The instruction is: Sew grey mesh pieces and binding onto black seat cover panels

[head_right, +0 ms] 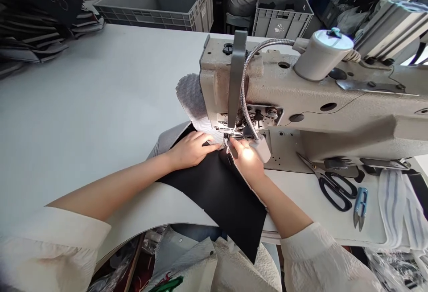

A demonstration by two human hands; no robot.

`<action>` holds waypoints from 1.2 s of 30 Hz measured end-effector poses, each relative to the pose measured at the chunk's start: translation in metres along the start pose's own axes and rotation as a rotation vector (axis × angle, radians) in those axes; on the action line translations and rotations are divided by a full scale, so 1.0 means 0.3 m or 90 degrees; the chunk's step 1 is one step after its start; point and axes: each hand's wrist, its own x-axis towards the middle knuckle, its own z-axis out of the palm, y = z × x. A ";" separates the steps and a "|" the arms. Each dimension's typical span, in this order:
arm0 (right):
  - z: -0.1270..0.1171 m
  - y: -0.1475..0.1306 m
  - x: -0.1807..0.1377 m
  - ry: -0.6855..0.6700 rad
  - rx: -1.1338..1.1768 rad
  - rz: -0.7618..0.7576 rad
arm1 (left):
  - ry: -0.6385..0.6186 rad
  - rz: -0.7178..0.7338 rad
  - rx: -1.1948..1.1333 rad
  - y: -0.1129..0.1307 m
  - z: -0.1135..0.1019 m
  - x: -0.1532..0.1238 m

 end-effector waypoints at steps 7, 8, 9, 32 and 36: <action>-0.024 0.007 0.021 -0.095 -0.027 -0.064 | 0.015 -0.011 0.005 0.025 -0.004 -0.001; -0.026 0.008 0.024 -0.104 -0.034 -0.070 | 0.019 -0.014 0.002 0.026 -0.004 0.001; -0.027 0.009 0.028 -0.109 -0.040 -0.072 | 0.023 -0.017 -0.002 0.025 -0.003 0.004; -0.033 -0.017 0.030 -0.019 0.016 -0.019 | 0.077 -0.021 0.003 -0.007 -0.017 0.043; -0.024 -0.031 0.036 0.028 -0.004 0.001 | 0.109 -0.029 0.004 -0.010 -0.021 0.037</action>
